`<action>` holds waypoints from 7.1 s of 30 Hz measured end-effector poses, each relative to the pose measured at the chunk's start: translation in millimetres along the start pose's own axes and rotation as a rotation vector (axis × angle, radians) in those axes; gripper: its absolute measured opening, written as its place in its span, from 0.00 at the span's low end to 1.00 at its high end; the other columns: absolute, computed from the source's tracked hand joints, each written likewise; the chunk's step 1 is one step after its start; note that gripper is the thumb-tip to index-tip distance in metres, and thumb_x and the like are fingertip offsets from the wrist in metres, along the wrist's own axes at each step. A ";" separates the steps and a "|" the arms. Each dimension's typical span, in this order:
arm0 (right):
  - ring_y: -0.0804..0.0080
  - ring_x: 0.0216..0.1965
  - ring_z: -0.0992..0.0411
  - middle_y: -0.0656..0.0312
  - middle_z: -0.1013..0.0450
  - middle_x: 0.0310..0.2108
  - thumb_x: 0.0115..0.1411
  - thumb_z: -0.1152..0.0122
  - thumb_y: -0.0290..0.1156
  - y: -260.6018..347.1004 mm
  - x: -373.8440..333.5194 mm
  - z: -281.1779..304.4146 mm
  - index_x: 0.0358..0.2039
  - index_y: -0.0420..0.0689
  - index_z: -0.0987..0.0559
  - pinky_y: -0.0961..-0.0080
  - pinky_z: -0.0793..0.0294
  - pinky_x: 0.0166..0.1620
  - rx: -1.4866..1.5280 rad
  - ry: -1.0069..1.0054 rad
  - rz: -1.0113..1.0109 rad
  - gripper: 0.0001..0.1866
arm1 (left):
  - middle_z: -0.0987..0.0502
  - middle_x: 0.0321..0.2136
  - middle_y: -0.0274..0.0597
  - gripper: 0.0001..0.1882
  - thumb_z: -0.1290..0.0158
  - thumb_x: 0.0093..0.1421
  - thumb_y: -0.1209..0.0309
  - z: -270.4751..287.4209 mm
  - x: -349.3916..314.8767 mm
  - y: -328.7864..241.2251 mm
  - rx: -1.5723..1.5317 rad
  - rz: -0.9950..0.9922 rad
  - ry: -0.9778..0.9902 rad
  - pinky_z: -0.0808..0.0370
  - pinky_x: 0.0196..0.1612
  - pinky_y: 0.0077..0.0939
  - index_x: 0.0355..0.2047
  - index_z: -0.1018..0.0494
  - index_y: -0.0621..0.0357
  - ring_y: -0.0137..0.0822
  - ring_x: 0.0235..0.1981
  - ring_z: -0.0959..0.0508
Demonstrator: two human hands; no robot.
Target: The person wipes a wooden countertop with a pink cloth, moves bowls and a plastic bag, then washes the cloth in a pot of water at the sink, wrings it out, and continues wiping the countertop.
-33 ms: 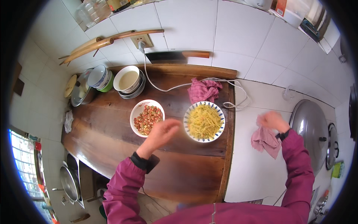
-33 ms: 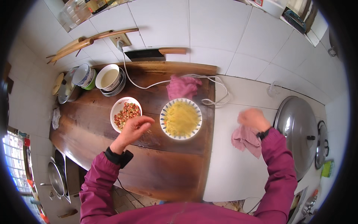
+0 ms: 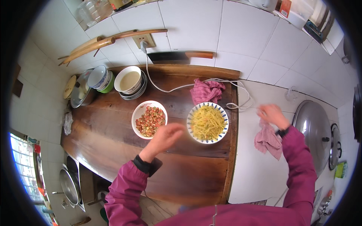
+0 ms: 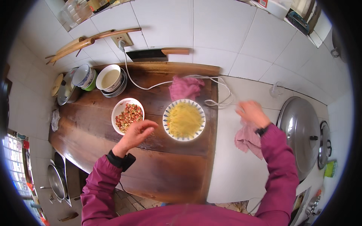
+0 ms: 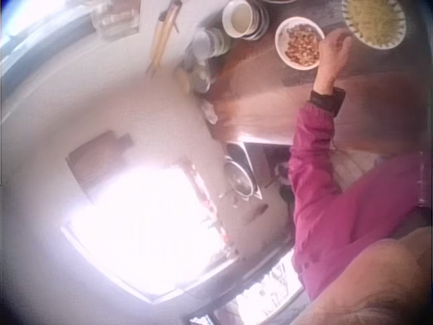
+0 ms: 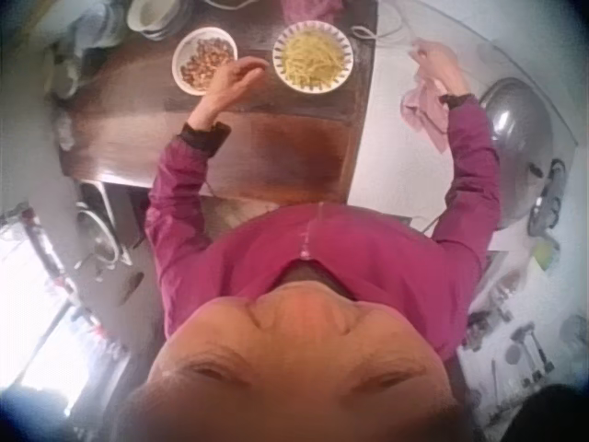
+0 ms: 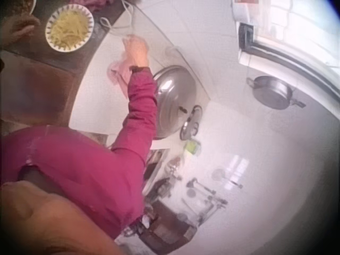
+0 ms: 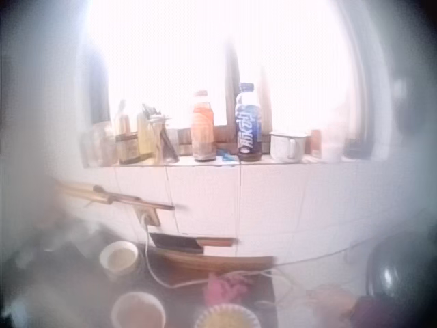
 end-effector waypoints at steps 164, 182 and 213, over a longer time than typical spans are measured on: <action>0.79 0.36 0.30 0.66 0.27 0.33 0.62 0.49 0.31 1436.4 -34.9 -299.0 0.39 0.41 0.25 0.79 0.30 0.42 0.695 1.353 0.589 0.09 | 0.52 0.65 0.41 0.45 0.65 0.56 0.32 435.2 -829.3 540.7 -1.776 0.222 -1.457 0.44 0.53 0.69 0.65 0.56 0.45 0.50 0.65 0.51; 0.49 0.29 0.28 0.52 0.28 0.28 0.56 0.44 0.34 1443.1 -107.2 -238.0 0.34 0.47 0.28 0.59 0.29 0.31 0.564 0.369 1.621 0.08 | 0.26 0.31 0.37 0.15 0.57 0.65 0.56 465.1 -839.4 482.8 -1.602 0.245 -1.806 0.25 0.32 0.28 0.38 0.31 0.54 0.31 0.30 0.24; 0.70 0.38 0.27 0.56 0.28 0.40 0.59 0.48 0.33 1426.2 -58.5 -270.1 0.45 0.39 0.28 0.74 0.26 0.41 0.694 1.513 0.839 0.16 | 0.40 0.59 0.40 0.44 0.69 0.52 0.27 454.5 -852.3 464.8 -1.542 0.312 -1.527 0.46 0.51 0.71 0.59 0.40 0.44 0.50 0.60 0.41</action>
Point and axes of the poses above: each hand's wrist, its own x-axis towards the middle knuckle, its own z-axis out of the back of the hand, y = z × x, the point moved 3 cm from there along x, towards the middle knuckle
